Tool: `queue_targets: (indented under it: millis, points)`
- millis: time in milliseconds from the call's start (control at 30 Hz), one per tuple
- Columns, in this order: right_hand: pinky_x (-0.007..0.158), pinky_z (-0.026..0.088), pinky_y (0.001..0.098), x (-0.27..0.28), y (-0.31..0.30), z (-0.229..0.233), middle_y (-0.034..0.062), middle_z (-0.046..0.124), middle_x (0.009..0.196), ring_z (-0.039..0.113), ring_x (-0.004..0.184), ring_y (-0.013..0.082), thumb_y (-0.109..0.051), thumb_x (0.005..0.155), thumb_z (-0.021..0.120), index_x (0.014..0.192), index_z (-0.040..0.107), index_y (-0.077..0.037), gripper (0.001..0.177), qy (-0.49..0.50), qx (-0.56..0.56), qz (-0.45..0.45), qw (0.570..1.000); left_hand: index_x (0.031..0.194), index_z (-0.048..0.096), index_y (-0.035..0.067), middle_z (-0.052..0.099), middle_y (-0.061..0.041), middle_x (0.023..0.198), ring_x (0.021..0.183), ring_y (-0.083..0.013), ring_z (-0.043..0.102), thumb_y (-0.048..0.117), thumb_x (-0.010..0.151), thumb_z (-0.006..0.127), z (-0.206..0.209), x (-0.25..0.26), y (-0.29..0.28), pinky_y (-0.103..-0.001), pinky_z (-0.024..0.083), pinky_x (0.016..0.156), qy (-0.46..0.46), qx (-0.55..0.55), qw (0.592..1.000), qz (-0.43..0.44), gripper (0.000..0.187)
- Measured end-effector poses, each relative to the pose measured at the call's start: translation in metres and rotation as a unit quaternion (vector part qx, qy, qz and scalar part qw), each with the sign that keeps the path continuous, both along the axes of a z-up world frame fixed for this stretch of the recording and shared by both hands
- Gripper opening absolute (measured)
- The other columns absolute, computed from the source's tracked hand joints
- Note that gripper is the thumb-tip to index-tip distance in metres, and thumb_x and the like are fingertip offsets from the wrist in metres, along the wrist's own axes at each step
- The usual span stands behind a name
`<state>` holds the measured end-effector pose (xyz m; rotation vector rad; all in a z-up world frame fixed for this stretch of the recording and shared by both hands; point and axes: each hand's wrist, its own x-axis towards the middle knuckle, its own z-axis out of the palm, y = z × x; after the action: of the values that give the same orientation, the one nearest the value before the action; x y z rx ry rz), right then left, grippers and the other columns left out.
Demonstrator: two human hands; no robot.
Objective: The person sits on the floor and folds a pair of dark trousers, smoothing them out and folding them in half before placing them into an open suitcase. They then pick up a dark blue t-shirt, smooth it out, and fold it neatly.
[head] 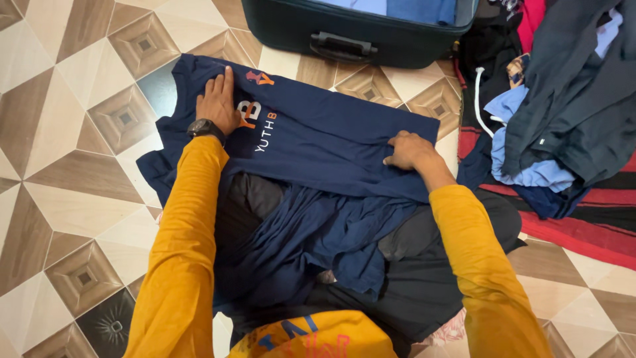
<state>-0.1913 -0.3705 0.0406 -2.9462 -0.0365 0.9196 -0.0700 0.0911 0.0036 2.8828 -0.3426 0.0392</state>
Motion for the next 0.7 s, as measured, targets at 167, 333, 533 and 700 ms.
queue_targets:
  millis: [167, 333, 533, 700]
  points:
    - [0.11, 0.046, 0.0428, 0.005, -0.013, 0.001, 0.0136, 0.061, 0.141, 0.056, 0.133, 0.034, -0.046, 0.084, 0.077, 0.132, 0.069, -0.018, 0.057, 0.012, 0.04, -0.035, 0.999, 0.161, 0.03, 0.005, 0.049, -0.014, 0.149, 0.139, -0.0338, 0.043, 0.017, 0.076, 0.076, -0.001, -0.002, 0.003, -0.055, 0.046, 0.098, -0.003, 0.008, 1.0, -0.011, 0.097]
    - [0.113, 0.041, 0.0419, -0.001, -0.004, -0.001, 0.012, 0.051, 0.149, 0.05, 0.137, 0.036, -0.044, 0.082, 0.079, 0.129, 0.072, -0.021, 0.053, 0.015, 0.039, 0.036, 0.998, 0.158, 0.036, 0.004, 0.052, -0.014, 0.147, 0.136, -0.0332, 0.046, 0.017, 0.078, 0.075, -0.008, 0.002, 0.005, -0.054, 0.046, 0.099, -0.006, -0.005, 1.0, -0.012, 0.089]
    - [0.111, 0.041, 0.0447, 0.001, 0.013, 0.002, 0.0063, 0.044, 0.155, 0.048, 0.138, 0.0346, -0.045, 0.082, 0.078, 0.141, 0.058, -0.012, 0.07, 0.023, -0.007, 0.011, 1.0, 0.16, 0.038, 0.005, 0.052, -0.014, 0.148, 0.135, -0.0341, 0.049, 0.008, 0.083, 0.069, -0.011, 0.004, 0.005, -0.051, 0.048, 0.096, -0.055, 0.001, 0.998, -0.003, 0.083]
    - [0.109, 0.045, 0.0447, 0.004, 0.006, 0.022, 0.011, 0.058, 0.145, 0.055, 0.133, 0.0328, -0.044, 0.087, 0.074, 0.136, 0.064, -0.01, 0.061, -0.012, 0.029, -0.044, 0.999, 0.149, 0.051, -0.001, 0.06, -0.018, 0.136, 0.125, -0.0364, 0.054, 0.007, 0.078, 0.068, -0.003, 0.002, 0.005, -0.049, 0.049, 0.089, -0.105, -0.028, 0.994, -0.023, 0.073]
